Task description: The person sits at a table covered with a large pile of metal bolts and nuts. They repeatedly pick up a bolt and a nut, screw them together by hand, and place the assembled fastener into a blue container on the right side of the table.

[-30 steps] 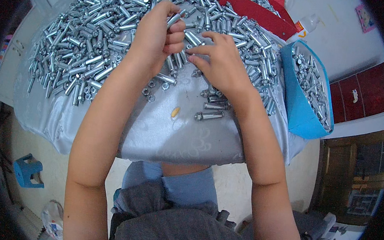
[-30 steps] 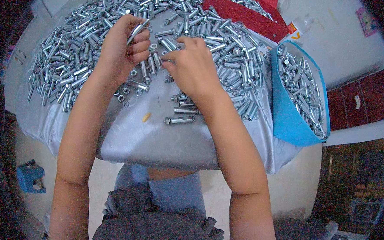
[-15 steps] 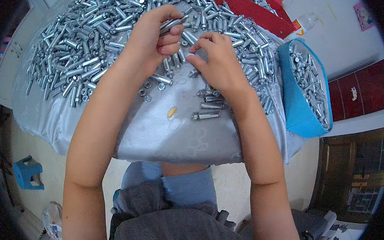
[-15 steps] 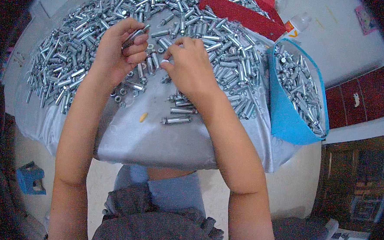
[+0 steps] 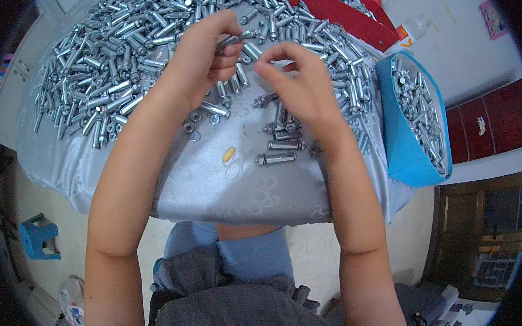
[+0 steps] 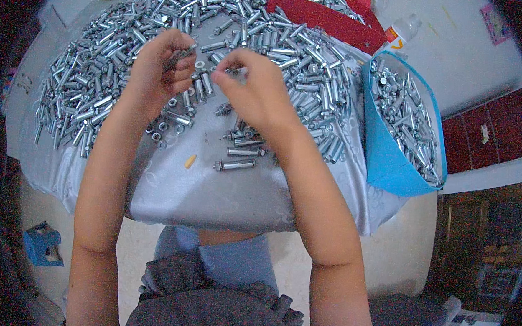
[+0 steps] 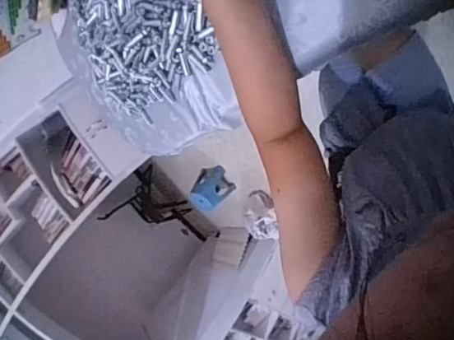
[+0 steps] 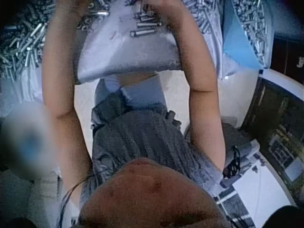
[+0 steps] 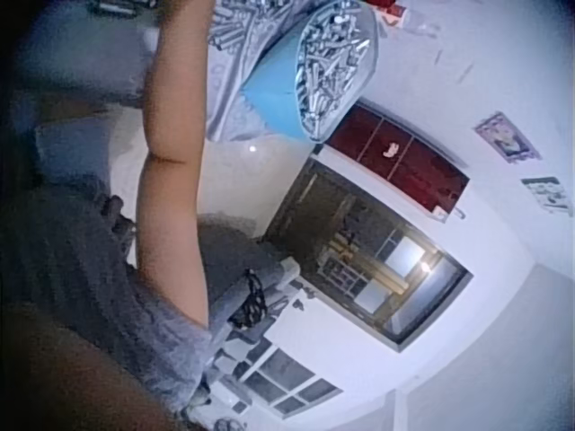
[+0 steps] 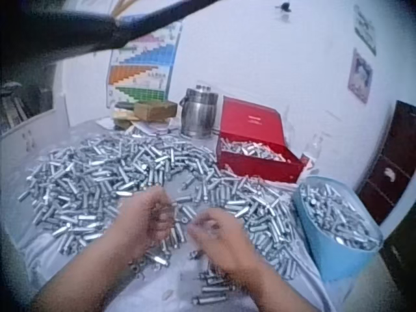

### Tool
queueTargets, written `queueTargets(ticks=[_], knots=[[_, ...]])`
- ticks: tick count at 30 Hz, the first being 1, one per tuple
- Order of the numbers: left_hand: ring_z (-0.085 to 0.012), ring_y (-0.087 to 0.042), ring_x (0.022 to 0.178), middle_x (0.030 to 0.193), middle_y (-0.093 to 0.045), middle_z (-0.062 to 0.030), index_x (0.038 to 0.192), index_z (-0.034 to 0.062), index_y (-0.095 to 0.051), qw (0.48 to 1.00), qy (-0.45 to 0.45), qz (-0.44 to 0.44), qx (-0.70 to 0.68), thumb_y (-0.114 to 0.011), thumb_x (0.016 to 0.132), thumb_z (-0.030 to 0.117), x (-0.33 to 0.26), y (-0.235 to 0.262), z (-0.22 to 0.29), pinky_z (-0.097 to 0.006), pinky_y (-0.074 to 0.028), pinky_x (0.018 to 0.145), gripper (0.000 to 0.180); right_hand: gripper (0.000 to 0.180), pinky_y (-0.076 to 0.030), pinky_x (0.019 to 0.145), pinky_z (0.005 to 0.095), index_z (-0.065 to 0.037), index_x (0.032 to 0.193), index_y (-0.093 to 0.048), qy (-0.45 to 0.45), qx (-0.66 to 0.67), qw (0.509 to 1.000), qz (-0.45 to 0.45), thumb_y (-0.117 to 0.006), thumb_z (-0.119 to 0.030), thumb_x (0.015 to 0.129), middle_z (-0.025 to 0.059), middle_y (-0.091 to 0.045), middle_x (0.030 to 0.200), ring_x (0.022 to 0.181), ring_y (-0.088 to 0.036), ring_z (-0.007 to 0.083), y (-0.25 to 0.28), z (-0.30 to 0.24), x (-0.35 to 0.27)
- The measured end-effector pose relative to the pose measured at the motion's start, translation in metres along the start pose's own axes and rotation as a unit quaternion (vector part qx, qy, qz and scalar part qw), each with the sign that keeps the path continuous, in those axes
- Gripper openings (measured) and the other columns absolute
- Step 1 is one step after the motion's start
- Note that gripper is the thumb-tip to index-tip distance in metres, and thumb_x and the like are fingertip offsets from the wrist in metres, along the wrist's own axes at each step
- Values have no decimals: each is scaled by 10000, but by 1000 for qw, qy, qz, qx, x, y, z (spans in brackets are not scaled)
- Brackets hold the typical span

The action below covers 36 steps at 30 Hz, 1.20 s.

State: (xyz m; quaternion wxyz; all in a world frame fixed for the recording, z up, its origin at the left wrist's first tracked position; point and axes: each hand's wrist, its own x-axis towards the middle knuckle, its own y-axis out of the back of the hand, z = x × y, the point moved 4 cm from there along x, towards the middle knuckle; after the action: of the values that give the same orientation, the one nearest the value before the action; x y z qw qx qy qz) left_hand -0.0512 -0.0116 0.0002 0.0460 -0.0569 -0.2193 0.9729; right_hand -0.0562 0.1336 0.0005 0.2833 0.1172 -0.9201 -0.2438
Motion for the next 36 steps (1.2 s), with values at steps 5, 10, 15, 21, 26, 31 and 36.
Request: queueTargets(ticks=[5, 10, 15, 21, 26, 31, 36], knots=[[-53, -239, 406, 521, -369, 27, 613, 90, -455, 995, -6, 4, 98, -492, 711, 215, -4, -5, -4, -217, -183, 378, 163, 175, -426, 572, 207, -14, 852, -589, -120, 278, 953, -5, -647, -141, 746, 21, -608, 738, 641, -539, 74, 8, -12, 3], [-52, -228, 412, 509, -338, 35, 593, 96, -435, 992, -19, -46, 113, -479, 718, 218, -6, -8, -5, -217, -180, 382, 180, 199, -421, 578, 190, -13, 883, -591, -159, 338, 926, -57, -654, -140, 743, 33, -611, 759, 669, -545, 74, 5, -10, -1], [-45, -222, 413, 510, -315, 48, 607, 110, -420, 990, -28, -67, 118, -459, 744, 252, -6, -11, -5, -213, -157, 381, 201, 191, -423, 589, 210, -15, 854, -605, -103, 282, 954, -19, -652, -167, 748, 40, -617, 782, 682, -542, 76, 10, -16, -3], [-31, -209, 418, 520, -293, 67, 707, 146, -479, 992, -9, -71, 101, -457, 779, 375, -6, -10, -12, -206, -135, 375, 241, 175, -420, 581, 246, -25, 850, -612, 83, 85, 992, 46, -647, -146, 729, 50, -606, 760, 661, -534, 113, 15, -23, -1], [-24, -206, 388, 502, -287, 84, 729, 125, -509, 992, 34, -69, 99, -488, 797, 427, -14, -18, -7, -192, -147, 355, 310, 169, -416, 578, 250, -13, 850, -605, 165, 6, 985, 47, -634, -118, 721, 61, -577, 751, 637, -519, 140, 17, -31, -4], [-11, -195, 360, 471, -244, 102, 722, 114, -504, 984, 24, -90, 153, -534, 809, 403, -14, -23, -4, -190, -129, 325, 303, 199, -414, 583, 236, -19, 883, -603, 143, 68, 987, 34, -641, -111, 711, 61, -571, 777, 633, -512, 135, 16, -19, -2], [-32, -194, 363, 475, -225, 70, 745, 73, -458, 990, 67, -119, -27, -541, 815, 279, -11, -13, 13, -194, -160, 328, 233, 230, -409, 605, 214, -40, 930, -609, 71, 172, 982, 31, -641, -133, 722, 32, -579, 788, 668, -515, 93, 19, -22, -1]])
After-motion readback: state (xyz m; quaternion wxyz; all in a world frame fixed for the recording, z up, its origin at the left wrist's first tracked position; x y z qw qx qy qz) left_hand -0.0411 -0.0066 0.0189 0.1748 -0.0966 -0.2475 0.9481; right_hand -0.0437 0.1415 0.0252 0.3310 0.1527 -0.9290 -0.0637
